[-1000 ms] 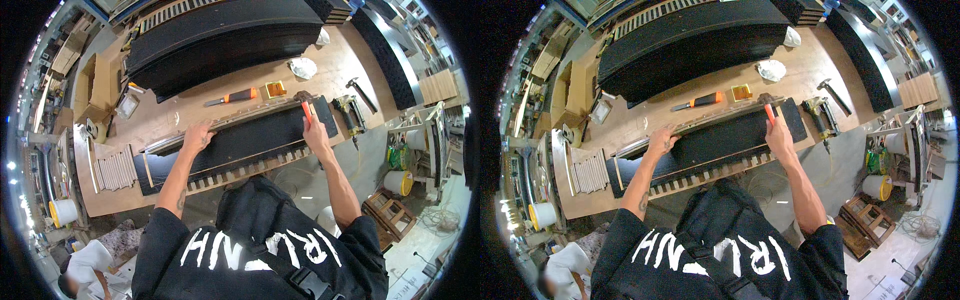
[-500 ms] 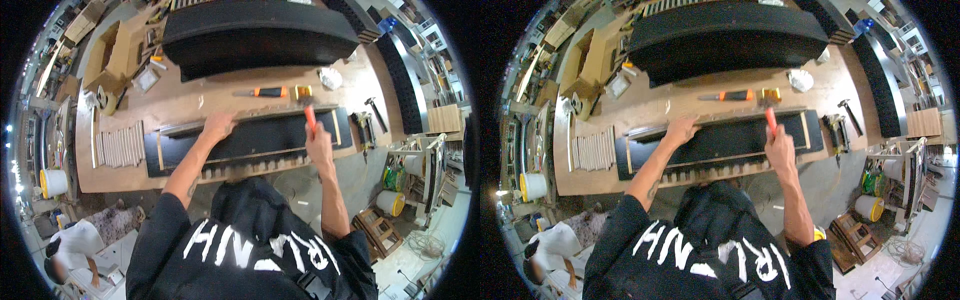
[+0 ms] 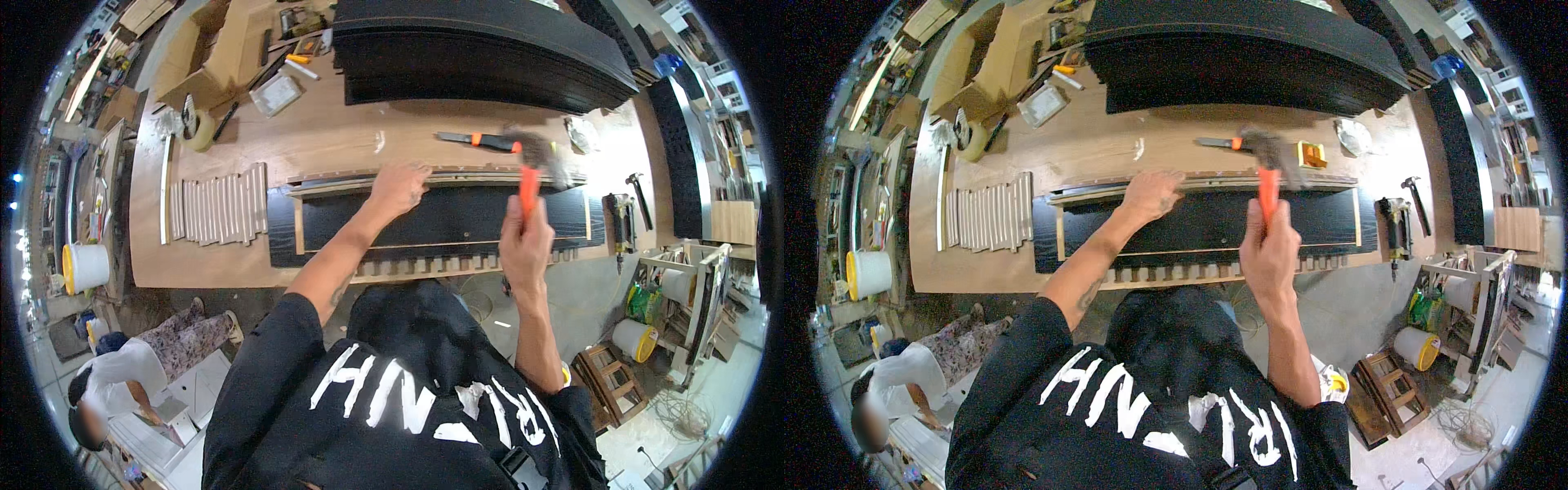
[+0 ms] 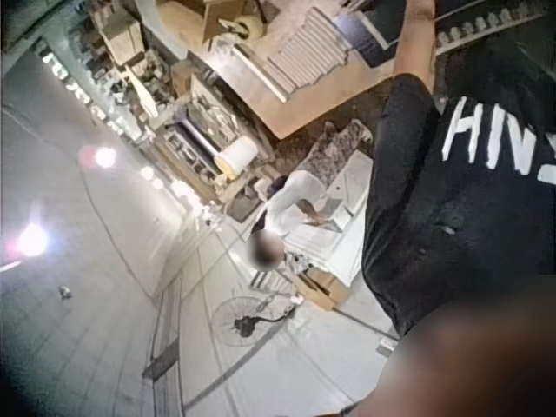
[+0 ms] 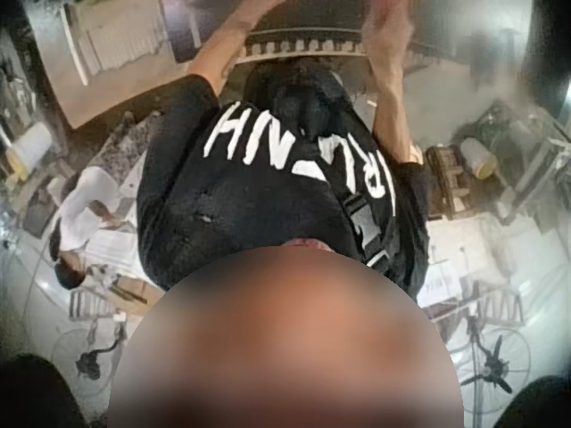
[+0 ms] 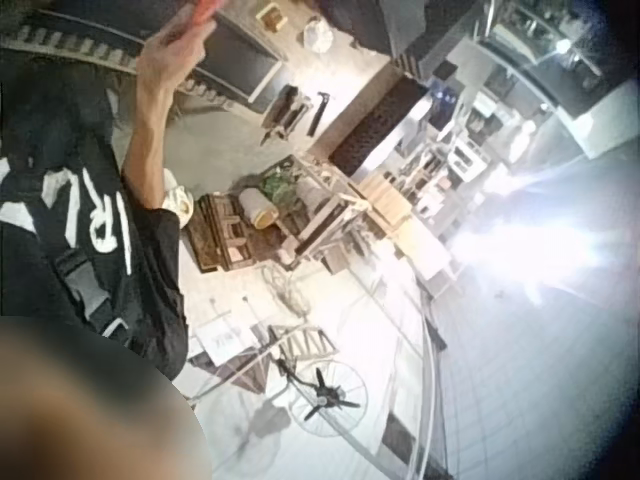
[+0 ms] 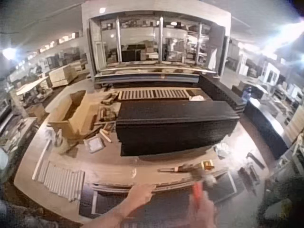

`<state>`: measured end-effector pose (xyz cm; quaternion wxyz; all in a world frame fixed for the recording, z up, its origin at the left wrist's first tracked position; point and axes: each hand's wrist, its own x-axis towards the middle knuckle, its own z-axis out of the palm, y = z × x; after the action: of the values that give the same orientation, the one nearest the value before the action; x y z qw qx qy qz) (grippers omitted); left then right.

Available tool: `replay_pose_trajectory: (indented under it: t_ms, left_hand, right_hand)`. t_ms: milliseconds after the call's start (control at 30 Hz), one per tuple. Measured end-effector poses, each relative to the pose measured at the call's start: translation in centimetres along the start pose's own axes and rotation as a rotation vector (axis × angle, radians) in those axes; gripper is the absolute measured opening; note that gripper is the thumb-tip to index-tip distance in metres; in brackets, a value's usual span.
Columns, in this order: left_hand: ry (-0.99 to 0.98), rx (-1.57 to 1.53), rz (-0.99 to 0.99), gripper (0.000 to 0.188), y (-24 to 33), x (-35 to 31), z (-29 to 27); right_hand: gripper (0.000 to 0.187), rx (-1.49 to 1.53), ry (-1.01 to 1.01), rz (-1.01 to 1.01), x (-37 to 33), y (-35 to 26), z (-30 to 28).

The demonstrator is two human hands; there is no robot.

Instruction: The person assembles a wooden panel by inserting small wooden strips into a black slatted frame. They use a hammer to tap the strips into place and then lift the completed panel to inspect it. Finally, they arrange several small wooden strips on the workbench.

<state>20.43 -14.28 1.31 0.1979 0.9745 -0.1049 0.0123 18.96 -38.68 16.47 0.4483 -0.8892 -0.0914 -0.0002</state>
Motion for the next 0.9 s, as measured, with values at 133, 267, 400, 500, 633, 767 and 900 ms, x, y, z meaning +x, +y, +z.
replay_pose_trajectory:
  t_ms: [133,267,400,500,633,767,900]
  left_hand:
    - [0.009,0.008,0.006,0.031,0.4,-0.2,-0.8]
    - [0.035,0.067,0.024,0.037,-1.9,-0.8,-0.6]
    - [-0.113,0.096,-0.173,0.056,-2.0,-4.2,-6.5]
    - [-0.162,0.135,-0.366,0.062,-7.5,-11.1,-10.0]
    - [0.017,-0.027,-0.398,0.042,-13.0,-16.5,-9.7]
    - [0.146,-0.182,-0.269,0.034,-14.7,-17.1,-9.2]
    - [0.185,-0.189,-0.263,0.030,-15.6,-17.0,-8.4]
  right_hand:
    - [0.022,-0.085,0.265,-0.225,-2.1,2.4,4.9]
    - [0.030,-0.465,-0.252,0.056,-1.7,5.7,7.4]
    - [0.034,-0.348,-0.217,-0.072,-1.9,5.6,7.0]
    - [0.033,-0.261,-0.217,-0.074,-3.8,2.7,7.6]
    - [0.032,-0.115,-0.283,-0.073,-4.6,-0.9,10.2]
    - [0.029,-0.129,-0.382,-0.213,-4.1,-5.6,12.4]
    - [0.024,0.103,-0.275,-0.366,-4.6,-11.7,12.6]
